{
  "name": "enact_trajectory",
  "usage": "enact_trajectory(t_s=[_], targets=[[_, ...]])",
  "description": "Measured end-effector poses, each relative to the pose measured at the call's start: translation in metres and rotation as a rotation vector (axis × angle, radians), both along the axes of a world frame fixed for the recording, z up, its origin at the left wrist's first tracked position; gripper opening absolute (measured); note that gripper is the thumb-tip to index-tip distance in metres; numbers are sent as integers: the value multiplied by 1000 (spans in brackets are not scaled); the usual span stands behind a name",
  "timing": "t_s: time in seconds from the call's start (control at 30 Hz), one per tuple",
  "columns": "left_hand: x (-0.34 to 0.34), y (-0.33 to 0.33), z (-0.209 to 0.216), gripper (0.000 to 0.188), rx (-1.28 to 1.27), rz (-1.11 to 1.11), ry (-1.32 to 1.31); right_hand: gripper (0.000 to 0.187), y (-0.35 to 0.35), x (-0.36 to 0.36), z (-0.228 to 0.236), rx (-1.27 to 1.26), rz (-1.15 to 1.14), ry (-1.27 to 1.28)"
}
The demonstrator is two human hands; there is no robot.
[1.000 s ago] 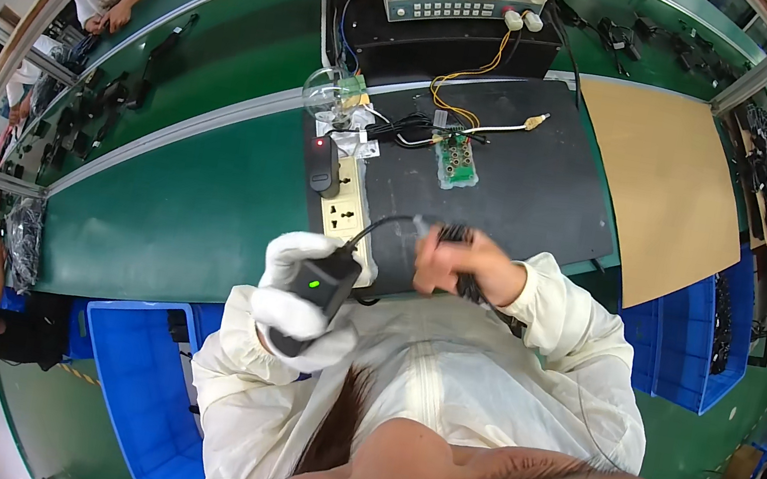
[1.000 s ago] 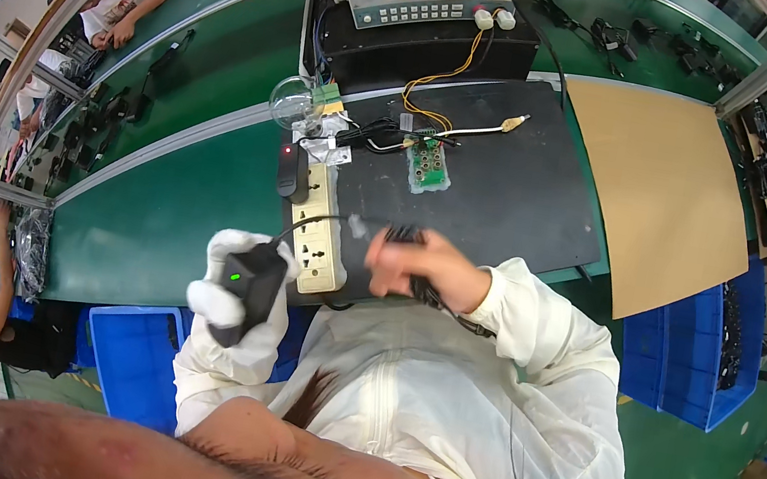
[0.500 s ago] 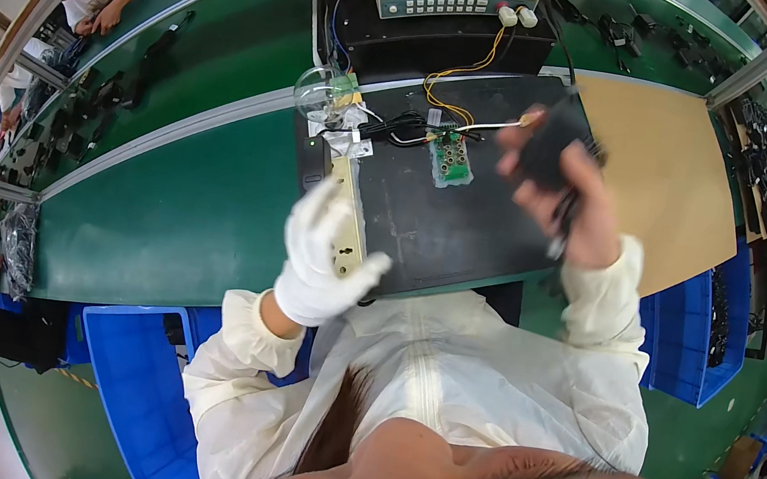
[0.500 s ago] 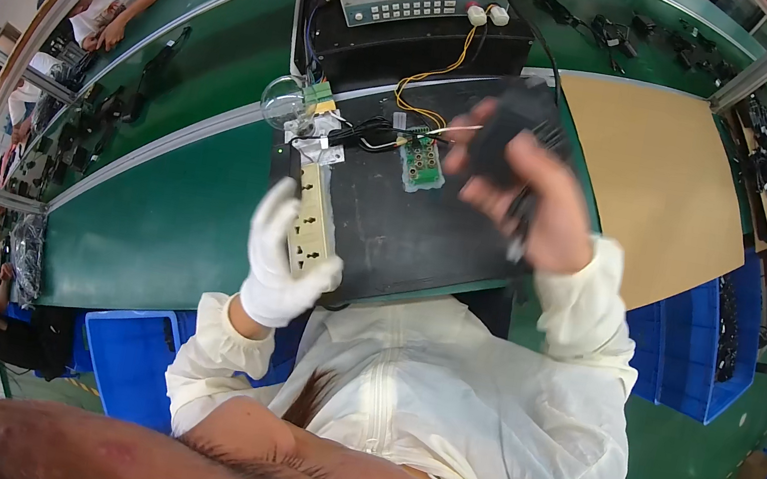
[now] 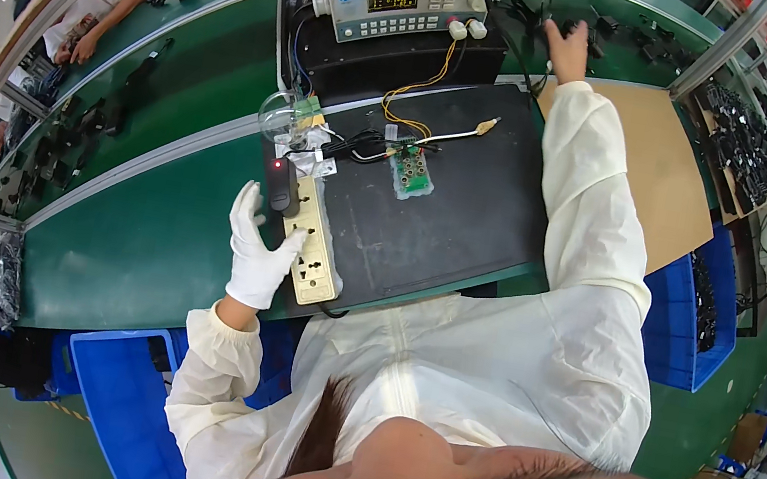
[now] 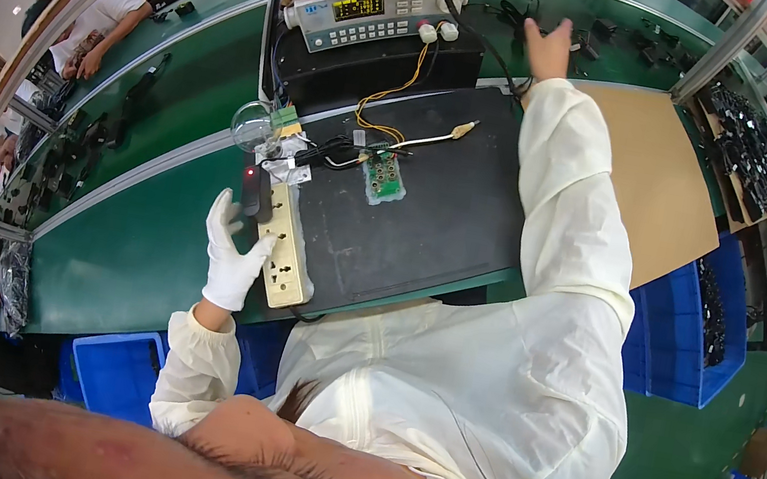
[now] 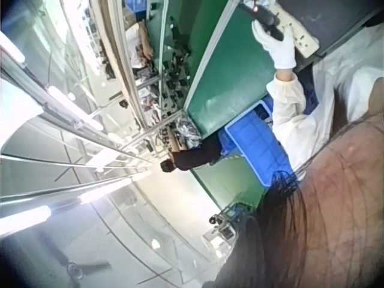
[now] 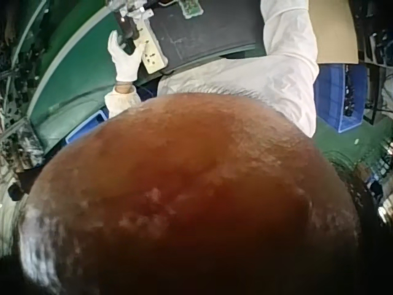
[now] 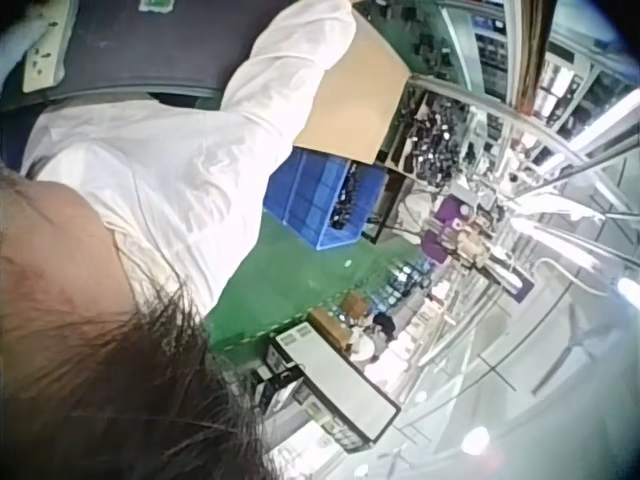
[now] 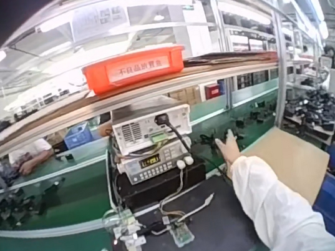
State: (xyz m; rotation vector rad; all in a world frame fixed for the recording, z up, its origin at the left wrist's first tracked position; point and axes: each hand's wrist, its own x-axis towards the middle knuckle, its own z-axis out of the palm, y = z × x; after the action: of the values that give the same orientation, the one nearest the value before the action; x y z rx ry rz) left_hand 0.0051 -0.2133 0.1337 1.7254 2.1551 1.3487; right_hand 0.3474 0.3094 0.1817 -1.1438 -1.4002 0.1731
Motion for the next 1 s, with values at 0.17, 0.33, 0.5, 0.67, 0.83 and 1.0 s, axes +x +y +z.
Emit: enact_trajectory(t_s=[0.17, 0.33, 0.5, 0.67, 0.83, 1.0], targets=[[-10, 10, 1, 99, -111, 31, -377, 26, -144, -64, 39, 167, 585, 106], [-19, 36, -5, 104, -81, -86, -283, 22, -252, -86, 33, -286, 1031, -637], [-22, 45, 0, 104, -65, -175, -290, 21, -277, -103, -30, -83, 999, -663], [-21, 46, -2, 101, -24, -127, -306, 19, -273, -111, -30, 100, 899, -423], [-15, 45, -11, 90, 88, -111, -381, 16, -299, -134, -8, -294, 968, -31], [-19, 33, -6, 79, 372, -207, -787, 19, -297, -126, -32, -263, 1065, -206]])
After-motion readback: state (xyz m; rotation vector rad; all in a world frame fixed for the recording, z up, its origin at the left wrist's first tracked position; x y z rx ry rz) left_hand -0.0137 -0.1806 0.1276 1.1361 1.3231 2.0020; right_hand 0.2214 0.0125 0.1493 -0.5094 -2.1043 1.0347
